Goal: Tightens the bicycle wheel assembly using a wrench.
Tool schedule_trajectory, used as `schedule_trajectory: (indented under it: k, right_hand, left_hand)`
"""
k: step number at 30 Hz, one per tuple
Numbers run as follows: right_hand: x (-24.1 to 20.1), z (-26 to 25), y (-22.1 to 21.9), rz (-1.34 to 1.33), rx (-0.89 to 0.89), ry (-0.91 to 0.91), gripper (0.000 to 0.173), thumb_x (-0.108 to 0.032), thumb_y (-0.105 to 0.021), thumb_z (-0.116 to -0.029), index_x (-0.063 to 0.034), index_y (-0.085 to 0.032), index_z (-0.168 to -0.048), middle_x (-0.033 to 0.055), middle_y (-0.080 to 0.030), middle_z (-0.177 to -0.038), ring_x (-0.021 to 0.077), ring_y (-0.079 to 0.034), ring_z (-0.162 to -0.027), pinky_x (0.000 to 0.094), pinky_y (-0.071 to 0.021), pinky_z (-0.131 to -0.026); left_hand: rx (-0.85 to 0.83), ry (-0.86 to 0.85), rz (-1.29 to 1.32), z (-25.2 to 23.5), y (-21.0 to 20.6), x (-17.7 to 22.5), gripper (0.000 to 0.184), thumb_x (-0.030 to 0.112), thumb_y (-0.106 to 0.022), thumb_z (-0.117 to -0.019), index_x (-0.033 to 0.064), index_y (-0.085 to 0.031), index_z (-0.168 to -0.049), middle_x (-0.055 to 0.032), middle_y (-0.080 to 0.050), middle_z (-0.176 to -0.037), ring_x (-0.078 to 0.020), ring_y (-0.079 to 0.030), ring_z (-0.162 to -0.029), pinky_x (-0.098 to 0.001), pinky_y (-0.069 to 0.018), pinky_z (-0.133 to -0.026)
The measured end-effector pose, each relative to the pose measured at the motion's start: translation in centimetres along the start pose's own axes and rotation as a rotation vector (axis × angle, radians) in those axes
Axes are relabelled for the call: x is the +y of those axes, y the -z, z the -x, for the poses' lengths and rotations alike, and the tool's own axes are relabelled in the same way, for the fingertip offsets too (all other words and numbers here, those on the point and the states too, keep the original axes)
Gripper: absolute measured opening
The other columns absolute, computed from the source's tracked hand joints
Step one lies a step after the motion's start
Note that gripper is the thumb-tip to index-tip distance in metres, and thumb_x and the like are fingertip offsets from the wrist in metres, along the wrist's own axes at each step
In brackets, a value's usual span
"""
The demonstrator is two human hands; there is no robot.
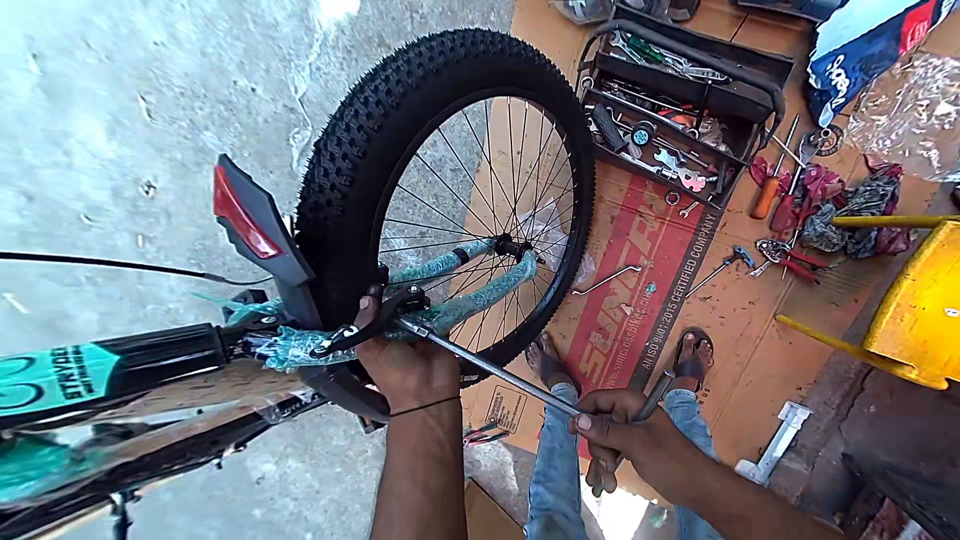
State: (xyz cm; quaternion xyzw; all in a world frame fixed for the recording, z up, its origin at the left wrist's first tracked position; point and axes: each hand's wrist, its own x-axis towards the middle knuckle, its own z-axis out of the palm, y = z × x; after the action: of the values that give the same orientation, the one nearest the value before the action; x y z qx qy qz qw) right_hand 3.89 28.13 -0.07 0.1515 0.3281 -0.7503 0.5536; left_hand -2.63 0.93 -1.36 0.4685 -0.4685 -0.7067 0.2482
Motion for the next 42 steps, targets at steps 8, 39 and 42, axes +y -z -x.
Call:
schedule_trajectory:
  k: [8, 39, 42]
  right_hand:
    - [-0.2, 1.0, -2.8, 0.021, 0.071, 0.044, 0.019, -0.019, -0.056, -0.1058, -0.0022, -0.064, -0.108, -0.0013, -0.056, -0.068, 0.0105, -0.057, -0.055, 0.0306, -0.0556, -0.056]
    - [-2.9, 1.2, 1.3, 1.691, 0.461, 0.029, 0.054, -0.063, -0.035, -0.1025, -0.0189, -0.067, -0.104, 0.0, -0.061, -0.066, 0.022, -0.064, -0.059, 0.0429, -0.0487, -0.049]
    - [-2.9, 2.6, 4.6, 0.959, 0.25, 0.129, 0.053, -0.032, -0.061, -0.0922, -0.0164, -0.057, -0.142, 0.0026, -0.07, -0.122, 0.0148, -0.072, -0.095, 0.0355, -0.0626, -0.076]
  left_hand:
    - [-0.402, 0.085, 0.397, -0.7, 6.4, -0.9, 0.057, 0.048, -0.048, -0.0891, 0.0126, -0.055, -0.133, -0.0152, -0.058, -0.14, -0.0344, -0.053, -0.134, -0.0606, -0.0415, -0.11]
    - [-0.473, 0.142, 0.309, -4.0, 6.3, -1.6, 0.068, 0.052, -0.007, -0.1048, 0.0161, -0.06, -0.124, -0.0107, -0.062, -0.134, -0.0288, -0.062, -0.122, -0.0486, -0.0539, -0.097]
    - [-0.456, 0.156, 0.312, -3.9, 6.2, -1.5, 0.07, 0.054, -0.005, -0.1043, 0.0168, -0.062, -0.123, -0.0098, -0.063, -0.134, -0.0279, -0.064, -0.12, -0.047, -0.0558, -0.094]
